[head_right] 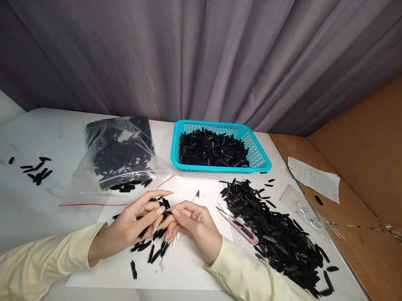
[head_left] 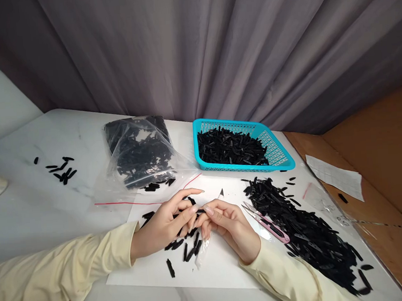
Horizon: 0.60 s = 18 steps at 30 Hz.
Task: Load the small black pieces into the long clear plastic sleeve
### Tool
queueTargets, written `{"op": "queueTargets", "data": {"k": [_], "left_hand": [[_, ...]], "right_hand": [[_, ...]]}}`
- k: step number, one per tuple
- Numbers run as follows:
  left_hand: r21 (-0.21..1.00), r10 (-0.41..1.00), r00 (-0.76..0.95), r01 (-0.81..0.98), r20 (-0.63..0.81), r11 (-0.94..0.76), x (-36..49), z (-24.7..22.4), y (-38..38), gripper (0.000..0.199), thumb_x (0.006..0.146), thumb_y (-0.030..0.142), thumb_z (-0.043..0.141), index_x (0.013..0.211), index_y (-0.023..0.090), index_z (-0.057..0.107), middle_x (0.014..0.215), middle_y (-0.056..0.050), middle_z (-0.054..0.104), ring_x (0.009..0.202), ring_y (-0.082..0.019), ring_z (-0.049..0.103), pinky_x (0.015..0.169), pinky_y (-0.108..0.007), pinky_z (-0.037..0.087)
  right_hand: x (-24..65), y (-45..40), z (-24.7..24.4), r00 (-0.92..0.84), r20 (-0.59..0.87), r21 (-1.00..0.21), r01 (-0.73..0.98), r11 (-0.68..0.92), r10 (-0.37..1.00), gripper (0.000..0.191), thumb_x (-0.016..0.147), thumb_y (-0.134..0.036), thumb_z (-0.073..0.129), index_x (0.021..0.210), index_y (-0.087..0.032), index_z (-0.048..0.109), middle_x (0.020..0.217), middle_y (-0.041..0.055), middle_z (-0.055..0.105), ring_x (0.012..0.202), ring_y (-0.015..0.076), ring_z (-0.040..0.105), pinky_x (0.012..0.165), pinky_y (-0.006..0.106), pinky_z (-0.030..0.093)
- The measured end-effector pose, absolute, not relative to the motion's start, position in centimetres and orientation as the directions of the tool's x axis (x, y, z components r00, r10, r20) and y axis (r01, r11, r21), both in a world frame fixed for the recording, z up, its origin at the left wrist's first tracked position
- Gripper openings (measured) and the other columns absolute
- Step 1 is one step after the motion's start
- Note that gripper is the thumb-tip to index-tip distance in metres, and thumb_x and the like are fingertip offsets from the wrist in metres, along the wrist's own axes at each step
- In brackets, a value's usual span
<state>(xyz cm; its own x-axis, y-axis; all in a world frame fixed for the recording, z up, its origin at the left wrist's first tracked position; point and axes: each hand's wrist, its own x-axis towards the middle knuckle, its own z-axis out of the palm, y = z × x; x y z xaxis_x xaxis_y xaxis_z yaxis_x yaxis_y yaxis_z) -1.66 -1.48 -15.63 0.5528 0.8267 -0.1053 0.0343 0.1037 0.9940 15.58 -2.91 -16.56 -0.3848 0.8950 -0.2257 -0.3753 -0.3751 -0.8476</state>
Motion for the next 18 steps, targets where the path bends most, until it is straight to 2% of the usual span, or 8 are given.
{"op": "queueTargets", "data": {"k": [9, 18], "left_hand": [[0.993, 0.823, 0.558, 0.026, -0.108, 0.112, -1.61, -15.74, -1.36, 0.036, 0.091, 0.037, 0.042, 0.121, 0.018, 0.040, 0.061, 0.007, 0.044, 0.047, -0.006, 0.039, 0.043, -0.019, 0.032], [0.992, 0.823, 0.554, 0.066, -0.125, 0.106, -1.61, -15.70, -1.39, 0.033, 0.091, 0.035, 0.042, 0.120, 0.019, 0.041, 0.061, 0.007, 0.044, 0.046, -0.006, 0.038, 0.043, -0.019, 0.031]], "right_hand": [[15.58, -2.90, -16.63, -0.397, -0.232, -0.830, -0.396, -0.394, 0.888, 0.021, 0.078, -0.033, 0.067, 0.079, -0.015, 0.055, 0.071, 0.0069, 0.072, 0.053, 0.0132, 0.062, 0.055, 0.026, 0.048], [15.62, -3.01, -16.64, -0.391, -0.217, -0.862, -0.353, -0.363, 0.894, 0.022, 0.077, -0.032, 0.068, 0.078, -0.015, 0.055, 0.073, 0.0082, 0.072, 0.053, 0.0126, 0.061, 0.056, 0.027, 0.048]]}}
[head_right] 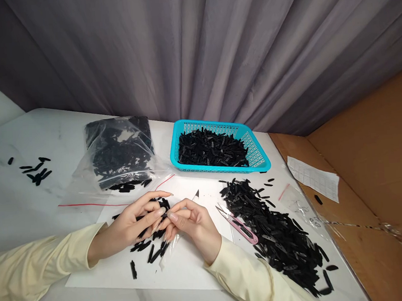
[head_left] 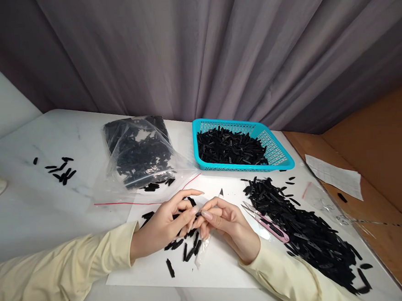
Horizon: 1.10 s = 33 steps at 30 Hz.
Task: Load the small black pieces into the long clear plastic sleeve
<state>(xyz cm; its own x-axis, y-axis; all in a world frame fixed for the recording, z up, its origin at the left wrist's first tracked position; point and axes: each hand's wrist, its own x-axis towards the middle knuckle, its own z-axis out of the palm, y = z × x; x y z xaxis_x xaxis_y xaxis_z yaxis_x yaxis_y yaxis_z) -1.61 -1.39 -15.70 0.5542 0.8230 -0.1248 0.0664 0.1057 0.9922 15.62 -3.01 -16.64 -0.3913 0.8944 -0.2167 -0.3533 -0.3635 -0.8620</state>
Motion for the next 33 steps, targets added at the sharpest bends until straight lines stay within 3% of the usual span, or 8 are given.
{"op": "queueTargets", "data": {"k": [8, 13, 17, 21, 24, 26, 30, 33], "left_hand": [[0.994, 0.826, 0.553, 0.071, -0.105, 0.079, -1.7, -15.6, -1.3, 0.032, 0.090, 0.034, 0.044, 0.120, 0.020, 0.040, 0.065, 0.007, 0.044, 0.047, -0.005, 0.038, 0.041, -0.017, 0.030], [0.979, 0.806, 0.567, -0.002, -0.167, 0.204, -1.7, -15.6, -1.2, 0.034, 0.090, 0.038, 0.043, 0.120, 0.020, 0.041, 0.064, 0.006, 0.045, 0.043, -0.004, 0.035, 0.036, -0.016, 0.026], [0.935, 0.785, 0.562, -0.054, -0.262, 0.351, -1.7, -15.5, -0.9, 0.037, 0.090, 0.041, 0.037, 0.119, 0.018, 0.041, 0.061, 0.004, 0.051, 0.038, -0.005, 0.032, 0.031, -0.016, 0.020], [0.923, 0.783, 0.563, -0.088, -0.263, 0.374, -1.7, -15.3, -0.6, 0.038, 0.090, 0.039, 0.035, 0.118, 0.016, 0.043, 0.059, 0.002, 0.054, 0.033, -0.004, 0.031, 0.031, -0.017, 0.019], [0.923, 0.793, 0.556, -0.111, -0.250, 0.369, -1.7, -15.4, -0.5, 0.041, 0.090, 0.039, 0.032, 0.120, 0.013, 0.042, 0.058, 0.001, 0.056, 0.031, -0.005, 0.030, 0.031, -0.017, 0.019], [0.924, 0.791, 0.563, -0.119, -0.239, 0.364, -1.7, -15.4, -0.5, 0.043, 0.090, 0.040, 0.030, 0.122, 0.013, 0.041, 0.056, 0.001, 0.056, 0.030, -0.005, 0.029, 0.031, -0.018, 0.019], [0.955, 0.826, 0.523, -0.072, -0.209, 0.287, -1.9, -15.5, -0.5, 0.038, 0.091, 0.036, 0.030, 0.116, 0.017, 0.051, 0.071, -0.002, 0.063, 0.044, -0.010, 0.048, 0.040, -0.021, 0.033], [0.990, 0.873, 0.479, -0.051, -0.088, 0.128, -2.1, -15.4, -0.4, 0.030, 0.090, 0.028, 0.036, 0.101, 0.016, 0.061, 0.101, -0.005, 0.062, 0.092, -0.017, 0.057, 0.079, -0.025, 0.044]], "right_hand": [[15.5, -2.9, -16.9, -0.387, -0.233, -0.847, -0.370, -0.381, 0.892, 0.023, 0.079, -0.035, 0.066, 0.076, -0.015, 0.054, 0.068, 0.0054, 0.071, 0.050, 0.0117, 0.061, 0.052, 0.024, 0.047], [15.6, -3.0, -16.8, -0.352, -0.217, -0.875, -0.344, -0.342, 0.910, 0.023, 0.076, -0.033, 0.069, 0.078, -0.015, 0.055, 0.069, 0.0043, 0.070, 0.050, 0.0103, 0.058, 0.053, 0.025, 0.047], [17.1, -1.4, -14.5, -0.177, -0.082, -0.974, -0.192, -0.116, 0.981, 0.022, 0.072, -0.030, 0.073, 0.079, -0.016, 0.057, 0.065, 0.0018, 0.067, 0.049, 0.0112, 0.057, 0.052, 0.026, 0.047], [19.3, 2.2, -11.1, 0.005, 0.240, -0.952, 0.195, 0.235, 0.971, 0.019, 0.075, -0.030, 0.069, 0.087, -0.020, 0.058, 0.080, 0.0041, 0.066, 0.066, 0.0173, 0.062, 0.062, 0.033, 0.051], [19.4, 3.2, -10.0, -0.123, 0.461, -0.693, 0.569, 0.443, 0.879, 0.019, 0.076, -0.029, 0.068, 0.091, -0.021, 0.061, 0.097, 0.0084, 0.065, 0.093, 0.0254, 0.058, 0.082, 0.043, 0.046], [18.2, 2.1, -10.2, -0.312, 0.492, -0.528, 0.635, 0.563, 0.813, 0.012, 0.080, -0.025, 0.064, 0.091, -0.020, 0.062, 0.097, 0.0097, 0.065, 0.096, 0.0260, 0.055, 0.085, 0.043, 0.043], [14.7, -1.5, -12.1, -0.649, 0.362, -0.534, 0.444, 0.719, 0.670, 0.012, 0.088, -0.016, 0.048, 0.094, -0.016, 0.059, 0.088, 0.0098, 0.064, 0.082, 0.0213, 0.055, 0.074, 0.035, 0.046], [13.2, -2.5, -13.4, -0.696, 0.317, -0.549, 0.420, 0.723, 0.645, 0.013, 0.089, -0.015, 0.046, 0.089, -0.016, 0.058, 0.088, 0.0106, 0.063, 0.081, 0.0218, 0.053, 0.074, 0.035, 0.045]]}}
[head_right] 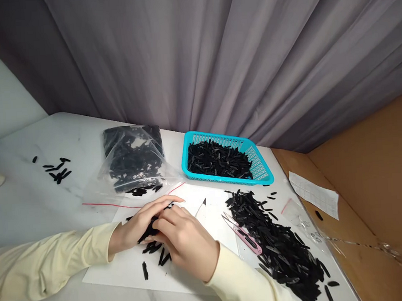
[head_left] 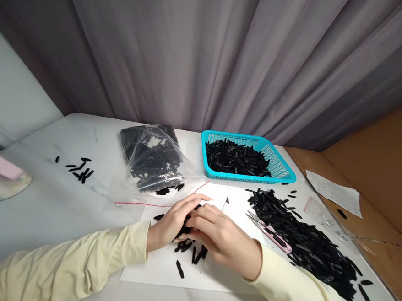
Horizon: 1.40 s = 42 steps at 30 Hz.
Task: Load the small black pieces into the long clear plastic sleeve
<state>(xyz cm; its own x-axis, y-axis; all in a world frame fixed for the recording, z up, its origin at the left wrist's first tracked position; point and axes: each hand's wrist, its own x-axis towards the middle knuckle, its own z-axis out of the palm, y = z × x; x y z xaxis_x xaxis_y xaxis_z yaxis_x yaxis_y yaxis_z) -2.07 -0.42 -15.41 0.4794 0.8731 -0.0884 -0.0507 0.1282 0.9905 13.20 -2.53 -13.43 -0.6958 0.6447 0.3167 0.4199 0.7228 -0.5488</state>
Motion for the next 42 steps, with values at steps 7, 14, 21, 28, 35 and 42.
{"op": "queueTargets", "data": {"k": [7, 14, 21, 28, 35, 42], "left_hand": [[0.953, 0.806, 0.559, -0.089, -0.193, 0.290, -1.8, -15.5, -0.3, 0.028, 0.089, 0.038, 0.038, 0.088, 0.018, 0.059, 0.053, 0.002, 0.050, 0.048, -0.013, 0.047, 0.044, -0.024, 0.036], [0.886, 0.724, 0.636, -0.135, -0.266, 0.445, -1.7, -15.9, -0.5, 0.024, 0.087, 0.042, 0.043, 0.081, 0.020, 0.048, 0.049, 0.007, 0.041, 0.031, -0.004, 0.023, 0.030, -0.020, 0.008], [0.916, 0.733, 0.627, -0.073, -0.265, 0.393, -1.6, -15.4, -0.5, 0.033, 0.085, 0.050, 0.046, 0.073, 0.018, 0.047, 0.053, 0.005, 0.046, 0.030, -0.003, 0.026, 0.028, -0.020, 0.010], [0.948, 0.754, 0.620, -0.053, -0.215, 0.314, -1.7, -16.2, -0.5, 0.037, 0.084, 0.049, 0.049, 0.097, 0.015, 0.053, 0.039, 0.012, 0.031, 0.030, -0.005, 0.023, 0.030, -0.017, 0.016], [0.971, 0.794, 0.564, 0.067, -0.227, 0.230, -1.6, -16.0, -1.0, 0.044, 0.085, 0.041, 0.050, 0.114, 0.009, 0.058, 0.045, 0.010, 0.027, 0.040, -0.005, 0.021, 0.037, -0.019, 0.017], [0.955, 0.825, 0.541, 0.295, -0.166, -0.001, -1.8, -16.0, -1.3, 0.046, 0.086, 0.034, 0.047, 0.124, 0.011, 0.056, 0.052, 0.006, 0.028, 0.049, -0.008, 0.023, 0.043, -0.020, 0.018]], "right_hand": [[13.7, -1.3, -13.7, -0.669, 0.336, -0.682, 0.314, 0.661, 0.664, 0.018, 0.091, -0.019, 0.043, 0.077, -0.019, 0.055, 0.075, 0.0066, 0.059, 0.074, 0.0183, 0.053, 0.068, 0.030, 0.047], [14.5, -2.3, -13.5, -0.583, 0.306, -0.754, 0.334, 0.566, 0.753, 0.013, 0.087, -0.016, 0.052, 0.089, -0.019, 0.064, 0.086, 0.0099, 0.067, 0.083, 0.0190, 0.062, 0.074, 0.030, 0.050], [15.0, -2.6, -13.5, -0.470, 0.174, -0.933, 0.201, 0.297, 0.865, 0.017, 0.075, -0.018, 0.069, 0.092, -0.021, 0.068, 0.088, 0.0076, 0.066, 0.077, 0.0186, 0.063, 0.072, 0.030, 0.052], [16.6, -3.4, -14.7, -0.244, -0.161, -0.979, -0.086, -0.187, 0.956, 0.011, 0.070, -0.026, 0.075, 0.076, -0.018, 0.070, 0.072, 0.0028, 0.066, 0.065, 0.0133, 0.060, 0.065, 0.027, 0.050], [16.7, -3.2, -16.3, -0.235, -0.315, -0.834, -0.393, -0.387, 0.919, 0.019, 0.067, -0.029, 0.078, 0.074, -0.014, 0.068, 0.065, 0.0035, 0.069, 0.055, 0.0095, 0.057, 0.057, 0.022, 0.046], [16.5, -3.3, -16.3, -0.280, -0.310, -0.786, -0.462, -0.410, 0.909, 0.020, 0.069, -0.028, 0.076, 0.074, -0.015, 0.062, 0.067, 0.0032, 0.070, 0.056, 0.0118, 0.064, 0.054, 0.021, 0.050]]}}
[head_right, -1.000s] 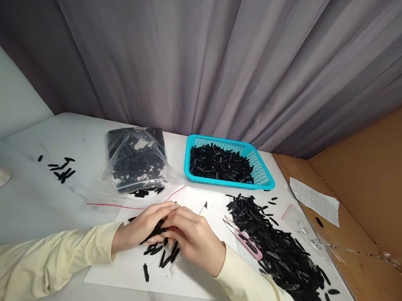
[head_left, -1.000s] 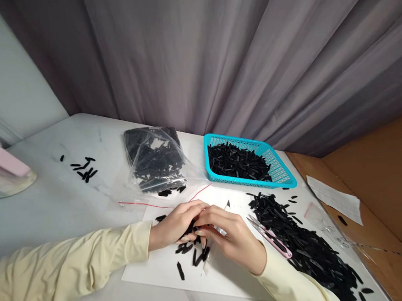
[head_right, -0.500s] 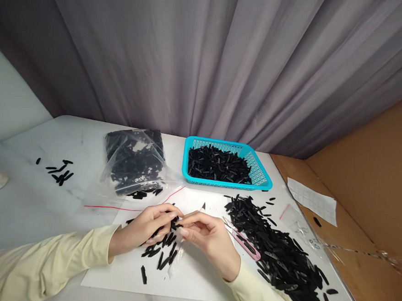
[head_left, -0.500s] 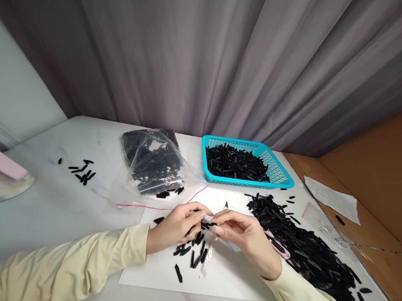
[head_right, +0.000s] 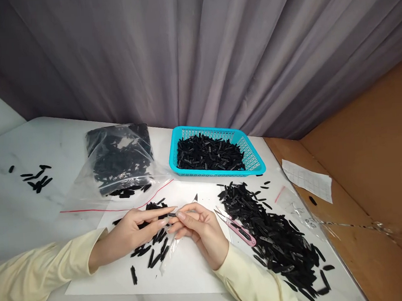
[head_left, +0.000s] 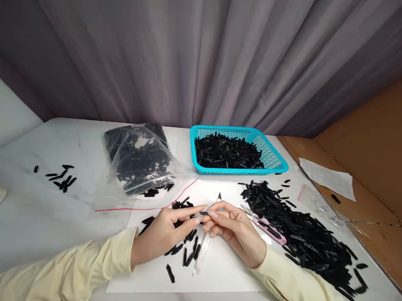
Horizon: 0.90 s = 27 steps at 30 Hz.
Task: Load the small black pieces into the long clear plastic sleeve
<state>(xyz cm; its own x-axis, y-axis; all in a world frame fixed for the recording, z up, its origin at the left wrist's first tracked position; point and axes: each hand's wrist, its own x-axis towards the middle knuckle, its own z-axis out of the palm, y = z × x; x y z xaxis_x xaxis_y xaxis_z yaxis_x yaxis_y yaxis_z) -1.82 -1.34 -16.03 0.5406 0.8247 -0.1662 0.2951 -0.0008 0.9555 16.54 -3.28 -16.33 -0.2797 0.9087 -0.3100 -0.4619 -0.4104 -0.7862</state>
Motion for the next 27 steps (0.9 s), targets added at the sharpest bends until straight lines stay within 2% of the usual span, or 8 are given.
{"op": "queueTargets", "data": {"k": [6, 11, 13, 20, 23, 27], "left_hand": [[0.966, 0.809, 0.572, 0.260, -0.138, -0.019, -1.7, -16.0, -1.3, 0.044, 0.087, 0.034, 0.045, 0.122, 0.011, 0.059, 0.050, 0.006, 0.029, 0.047, -0.008, 0.023, 0.042, -0.021, 0.019], [0.961, 0.802, 0.584, 0.274, -0.130, -0.043, -1.7, -16.1, -1.3, 0.046, 0.089, 0.033, 0.041, 0.127, 0.011, 0.053, 0.049, 0.007, 0.026, 0.045, -0.008, 0.023, 0.041, -0.020, 0.020], [0.948, 0.804, 0.587, 0.300, -0.094, -0.108, -1.7, -16.2, -1.5, 0.048, 0.089, 0.032, 0.039, 0.130, 0.009, 0.050, 0.050, 0.007, 0.028, 0.045, -0.008, 0.023, 0.040, -0.020, 0.020], [0.872, 0.766, 0.625, 0.282, 0.150, -0.400, -1.8, -16.8, -1.9, 0.044, 0.090, 0.021, 0.035, 0.129, 0.005, 0.050, 0.051, 0.008, 0.023, 0.043, -0.007, 0.022, 0.039, -0.019, 0.021], [0.840, 0.746, 0.631, 0.273, 0.212, -0.469, -1.9, -17.0, -2.0, 0.042, 0.091, 0.020, 0.037, 0.128, 0.006, 0.051, 0.053, 0.007, 0.021, 0.043, -0.006, 0.022, 0.040, -0.018, 0.021], [0.825, 0.724, 0.652, 0.267, 0.226, -0.498, -1.8, -17.1, -1.9, 0.041, 0.091, 0.018, 0.037, 0.127, 0.008, 0.053, 0.052, 0.007, 0.021, 0.043, -0.007, 0.022, 0.041, -0.019, 0.022]], "right_hand": [[16.5, -3.5, -16.3, -0.312, -0.289, -0.805, -0.431, -0.406, 0.905, 0.020, 0.072, -0.030, 0.073, 0.077, -0.015, 0.061, 0.067, 0.0042, 0.071, 0.061, 0.0144, 0.067, 0.057, 0.024, 0.051], [16.3, -3.5, -16.3, -0.285, -0.283, -0.824, -0.416, -0.384, 0.916, 0.019, 0.073, -0.030, 0.072, 0.081, -0.015, 0.064, 0.067, 0.0042, 0.071, 0.066, 0.0153, 0.068, 0.058, 0.024, 0.052], [16.2, -3.5, -16.4, -0.274, -0.273, -0.831, -0.416, -0.369, 0.922, 0.018, 0.074, -0.030, 0.071, 0.082, -0.015, 0.065, 0.067, 0.0045, 0.070, 0.067, 0.0155, 0.068, 0.057, 0.023, 0.052], [16.5, -3.0, -16.7, -0.203, -0.291, -0.813, -0.463, -0.353, 0.935, 0.019, 0.071, -0.029, 0.074, 0.081, -0.015, 0.065, 0.065, 0.0020, 0.069, 0.052, 0.0088, 0.060, 0.050, 0.019, 0.048], [16.5, -2.8, -16.6, -0.176, -0.330, -0.795, -0.478, -0.373, 0.928, 0.018, 0.068, -0.028, 0.076, 0.077, -0.015, 0.066, 0.065, 0.0011, 0.068, 0.050, 0.0068, 0.057, 0.051, 0.018, 0.048], [16.6, -2.9, -16.6, -0.199, -0.350, -0.779, -0.480, -0.402, 0.915, 0.017, 0.066, -0.027, 0.077, 0.075, -0.014, 0.071, 0.066, 0.0028, 0.069, 0.056, 0.0080, 0.059, 0.054, 0.018, 0.049]]}}
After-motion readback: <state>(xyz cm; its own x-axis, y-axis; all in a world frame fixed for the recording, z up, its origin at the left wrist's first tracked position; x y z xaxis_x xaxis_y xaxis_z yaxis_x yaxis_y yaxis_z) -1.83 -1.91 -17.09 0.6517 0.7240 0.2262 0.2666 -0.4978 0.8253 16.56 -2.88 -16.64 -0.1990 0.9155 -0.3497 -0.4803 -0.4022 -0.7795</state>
